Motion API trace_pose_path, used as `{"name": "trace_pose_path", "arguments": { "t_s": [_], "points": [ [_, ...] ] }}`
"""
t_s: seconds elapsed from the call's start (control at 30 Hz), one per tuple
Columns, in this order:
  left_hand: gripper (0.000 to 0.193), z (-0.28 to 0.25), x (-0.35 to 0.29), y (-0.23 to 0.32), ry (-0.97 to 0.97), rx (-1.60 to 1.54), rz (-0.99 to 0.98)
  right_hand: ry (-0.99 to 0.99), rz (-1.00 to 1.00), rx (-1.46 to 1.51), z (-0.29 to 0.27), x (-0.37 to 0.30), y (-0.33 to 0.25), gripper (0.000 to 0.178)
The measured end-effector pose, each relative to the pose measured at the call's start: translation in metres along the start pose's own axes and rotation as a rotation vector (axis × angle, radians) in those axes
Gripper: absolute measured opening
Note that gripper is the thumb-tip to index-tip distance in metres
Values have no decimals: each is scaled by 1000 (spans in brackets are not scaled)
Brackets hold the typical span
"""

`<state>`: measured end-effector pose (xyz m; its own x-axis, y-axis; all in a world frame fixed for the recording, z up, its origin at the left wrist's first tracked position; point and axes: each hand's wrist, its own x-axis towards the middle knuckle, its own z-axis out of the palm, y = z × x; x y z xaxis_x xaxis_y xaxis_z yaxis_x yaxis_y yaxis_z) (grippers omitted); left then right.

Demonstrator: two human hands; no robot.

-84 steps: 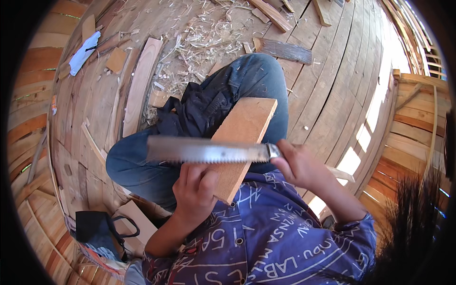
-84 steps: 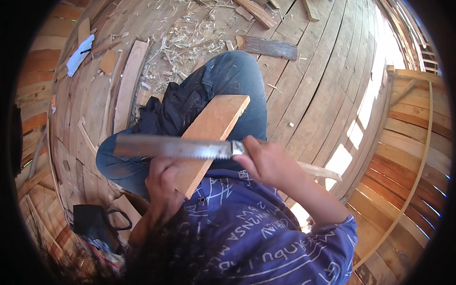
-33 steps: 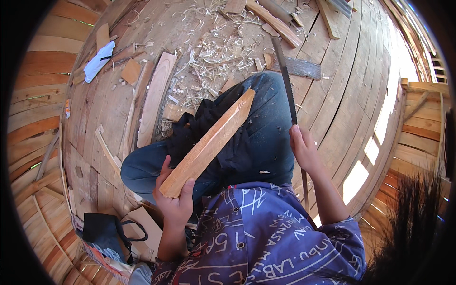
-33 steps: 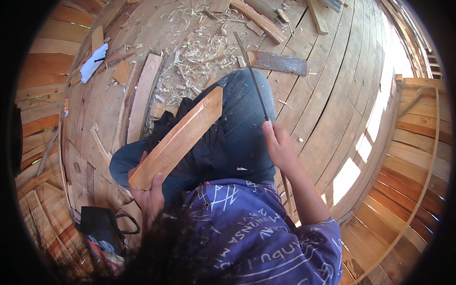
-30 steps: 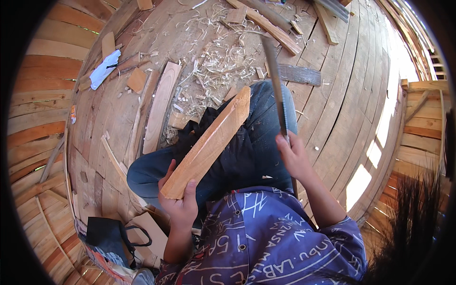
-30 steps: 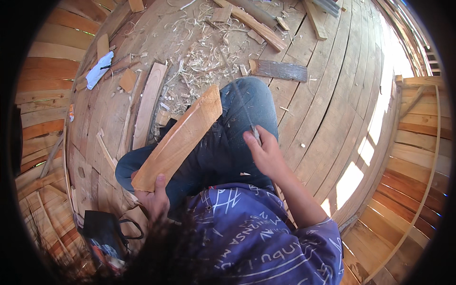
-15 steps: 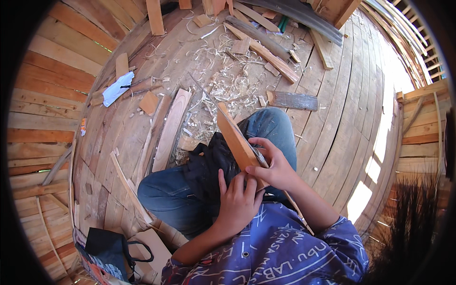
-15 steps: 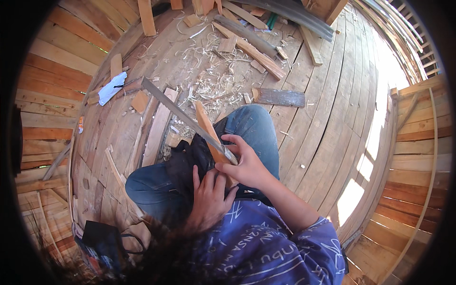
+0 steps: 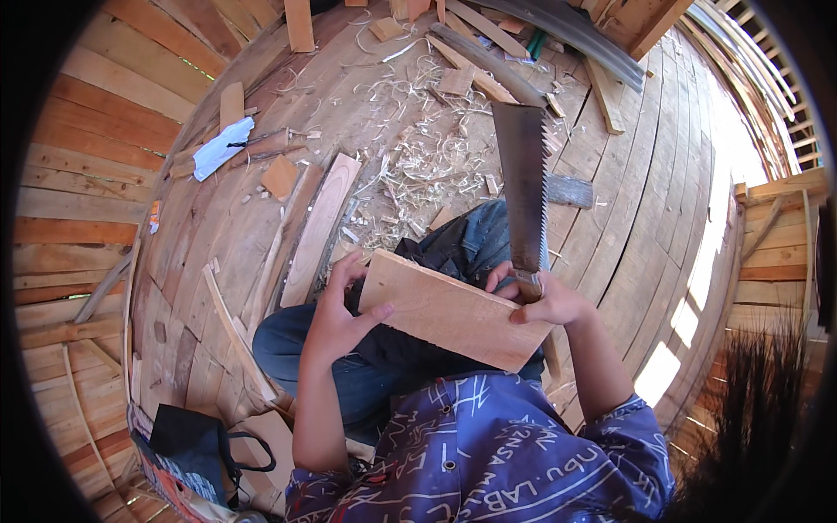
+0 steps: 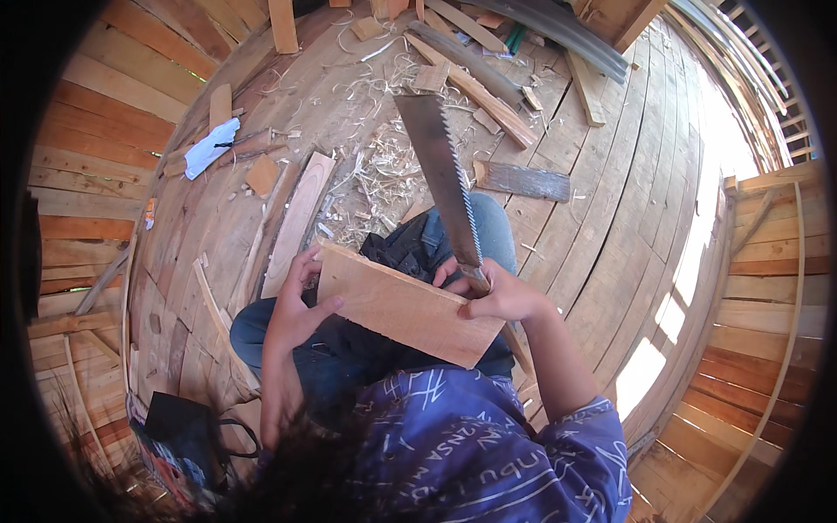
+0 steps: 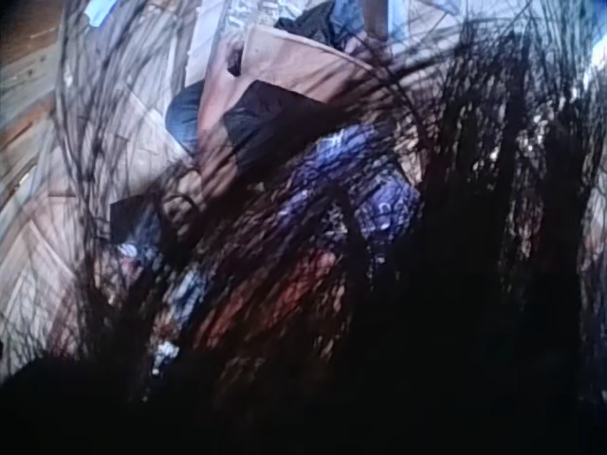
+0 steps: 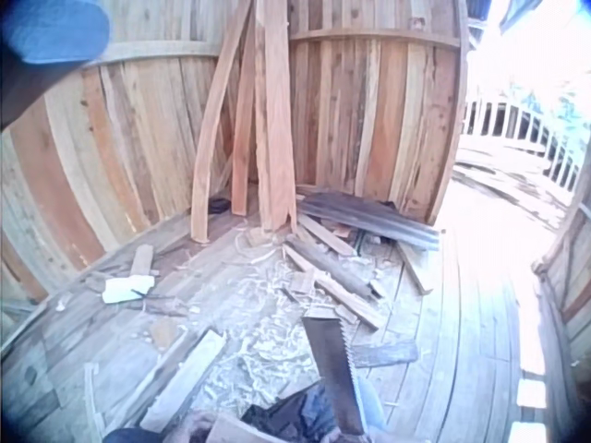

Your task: The person saws a piece of wood with a hand saw while sitting on the floor.

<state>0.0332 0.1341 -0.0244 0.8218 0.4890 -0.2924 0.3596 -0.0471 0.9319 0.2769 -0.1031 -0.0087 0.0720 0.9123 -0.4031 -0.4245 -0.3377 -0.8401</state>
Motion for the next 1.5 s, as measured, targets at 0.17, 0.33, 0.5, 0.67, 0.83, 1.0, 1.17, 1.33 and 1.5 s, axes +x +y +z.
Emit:
{"name": "trace_pose_path", "arguments": {
  "t_s": [0.17, 0.33, 0.5, 0.67, 0.83, 1.0, 1.17, 1.33, 1.5],
  "points": [
    [43, -6, 12, -11, -295, -265, -195, 84, -98, -290, -8, 0, -19, 24],
    [31, 13, -14, 17, 80, -137, 98, 624, -26, -725, -42, -9, -18, 41],
    [27, 49, -40, 49, 182, 121, 252, 662, -59, -847, -21, -29, -14, 45],
    [20, 62, -67, 64, 122, 252, 159, 393, -40, -788, 44, -36, -28, 38],
    [17, 80, -79, 56, 116, 107, 130, 281, -21, -696, 68, -50, -7, 43],
    [17, 95, -82, 61, 116, 161, 173, 263, 60, -768, 58, -53, 2, 45],
    [21, 97, -80, 68, 63, 341, 273, 435, 83, -912, 49, -56, 12, 45],
    [23, 98, -91, 65, 45, 351, 250, 588, 226, -730, 19, -75, 32, 41],
    [22, 98, -89, 59, 8, 491, 428, 386, -52, -628, 69, -46, 9, 44]
  ]
}}
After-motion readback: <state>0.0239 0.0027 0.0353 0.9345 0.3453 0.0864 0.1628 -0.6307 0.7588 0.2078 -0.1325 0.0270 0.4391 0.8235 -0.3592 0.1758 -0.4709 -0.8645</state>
